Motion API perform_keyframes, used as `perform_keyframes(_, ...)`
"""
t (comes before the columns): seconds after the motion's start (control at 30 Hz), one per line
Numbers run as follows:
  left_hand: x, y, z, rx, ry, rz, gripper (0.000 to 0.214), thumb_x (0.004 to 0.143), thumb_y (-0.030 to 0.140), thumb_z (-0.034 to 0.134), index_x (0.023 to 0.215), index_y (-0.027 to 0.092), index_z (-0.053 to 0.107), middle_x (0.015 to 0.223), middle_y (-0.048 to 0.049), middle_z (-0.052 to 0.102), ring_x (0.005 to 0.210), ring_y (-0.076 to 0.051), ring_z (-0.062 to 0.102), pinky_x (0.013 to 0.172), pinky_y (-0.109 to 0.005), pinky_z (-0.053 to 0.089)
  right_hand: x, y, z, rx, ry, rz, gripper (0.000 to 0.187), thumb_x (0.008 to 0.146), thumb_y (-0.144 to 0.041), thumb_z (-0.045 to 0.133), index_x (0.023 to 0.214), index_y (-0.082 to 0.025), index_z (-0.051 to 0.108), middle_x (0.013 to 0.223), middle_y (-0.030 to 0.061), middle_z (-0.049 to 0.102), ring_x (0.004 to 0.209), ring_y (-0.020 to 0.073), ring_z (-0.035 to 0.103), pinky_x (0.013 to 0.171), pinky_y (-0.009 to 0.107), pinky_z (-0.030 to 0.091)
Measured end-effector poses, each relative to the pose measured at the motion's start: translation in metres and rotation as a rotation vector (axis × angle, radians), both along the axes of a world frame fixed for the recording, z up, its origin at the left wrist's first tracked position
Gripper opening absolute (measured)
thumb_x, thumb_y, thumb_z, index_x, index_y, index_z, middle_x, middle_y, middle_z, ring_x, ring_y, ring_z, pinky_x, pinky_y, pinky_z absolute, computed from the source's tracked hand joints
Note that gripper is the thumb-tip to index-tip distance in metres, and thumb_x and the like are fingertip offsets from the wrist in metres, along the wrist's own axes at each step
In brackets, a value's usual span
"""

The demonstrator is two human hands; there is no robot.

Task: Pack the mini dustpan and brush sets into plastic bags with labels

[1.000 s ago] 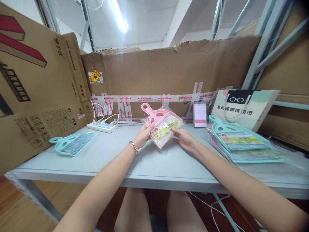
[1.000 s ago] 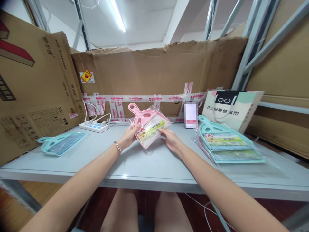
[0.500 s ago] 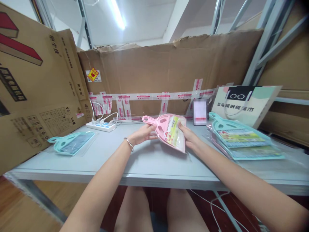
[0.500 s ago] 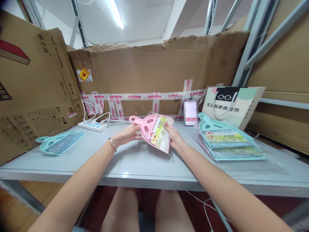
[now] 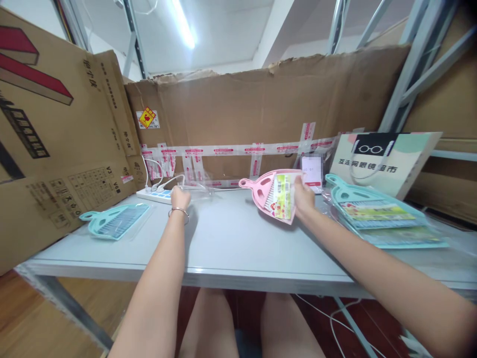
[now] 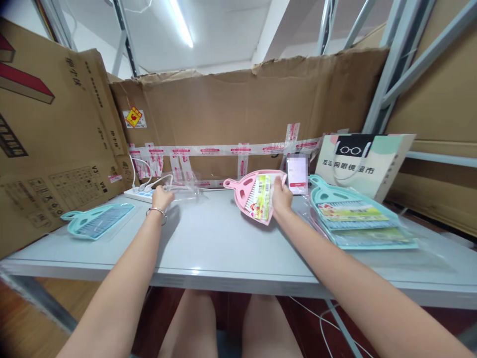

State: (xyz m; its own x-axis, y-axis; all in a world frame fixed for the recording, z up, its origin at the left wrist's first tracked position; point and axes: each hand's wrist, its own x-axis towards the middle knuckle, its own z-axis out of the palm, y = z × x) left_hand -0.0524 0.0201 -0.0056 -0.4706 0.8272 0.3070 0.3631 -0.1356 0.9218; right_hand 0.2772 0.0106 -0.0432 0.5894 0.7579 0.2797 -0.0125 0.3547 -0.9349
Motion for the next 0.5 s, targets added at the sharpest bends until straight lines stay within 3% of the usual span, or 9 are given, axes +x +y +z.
perform_keyframes(0.07, -0.004, -0.001, -0.003, 0.042, 0.110, 0.130, 0.066, 0.061, 0.005, 0.058, 0.123, 0.010, 0.036, 0.136, -0.0258, 0.033, 0.132, -0.039, 0.019, 0.101, -0.058, 0.021, 0.002, 0.003, 0.011, 0.018, -0.052, -0.159, 0.043, 0.071, -0.063, 0.050, 0.060, -0.022, 0.044, 0.060, 0.0009, 0.053, 0.075, 0.0208, 0.054, 0.070, 0.033, 0.043)
perform_keyframes(0.13, 0.003, -0.001, -0.005, 0.137, 0.270, 0.137, 0.063, 0.067, 0.007, 0.054, 0.126, 0.010, 0.032, 0.141, -0.0237, 0.024, 0.134, -0.035, 0.012, 0.105, -0.056, 0.014, 0.003, 0.006, 0.021, 0.062, -0.129, -0.282, 0.043, 0.074, -0.060, 0.049, 0.057, -0.022, 0.038, 0.061, 0.0003, 0.050, 0.074, 0.0191, 0.051, 0.073, 0.033, 0.040)
perform_keyframes(0.2, 0.017, 0.002, -0.008, 0.230, 0.410, -0.009, 0.051, 0.072, 0.011, 0.051, 0.122, 0.010, 0.038, 0.136, -0.0217, 0.033, 0.132, -0.031, 0.021, 0.107, -0.050, 0.016, 0.001, 0.010, 0.026, 0.159, -0.256, -0.372, 0.041, 0.079, -0.057, 0.044, 0.058, -0.022, 0.036, 0.067, 0.0009, 0.050, 0.075, 0.0178, 0.049, 0.076, 0.033, 0.039)
perform_keyframes(0.3, 0.040, 0.006, -0.013, 0.262, 0.454, -0.250, 0.036, 0.073, 0.015, 0.052, 0.110, 0.013, 0.050, 0.120, -0.0158, 0.050, 0.120, -0.026, 0.041, 0.104, -0.039, 0.027, -0.001, 0.018, 0.026, 0.300, -0.431, -0.447, 0.036, 0.083, -0.053, 0.040, 0.063, -0.022, 0.040, 0.078, 0.0030, 0.051, 0.078, 0.0174, 0.050, 0.079, 0.034, 0.038)
perform_keyframes(0.5, 0.064, 0.006, -0.024, 0.247, 0.378, -0.439, 0.028, 0.074, 0.016, 0.055, 0.102, 0.018, 0.055, 0.110, -0.0120, 0.057, 0.106, -0.024, 0.052, 0.095, -0.039, 0.037, 0.003, 0.028, 0.024, 0.235, -0.311, -0.556, 0.040, 0.089, -0.048, 0.028, 0.072, -0.019, 0.048, 0.072, 0.0061, 0.054, 0.073, 0.0200, 0.052, 0.074, 0.037, 0.039)
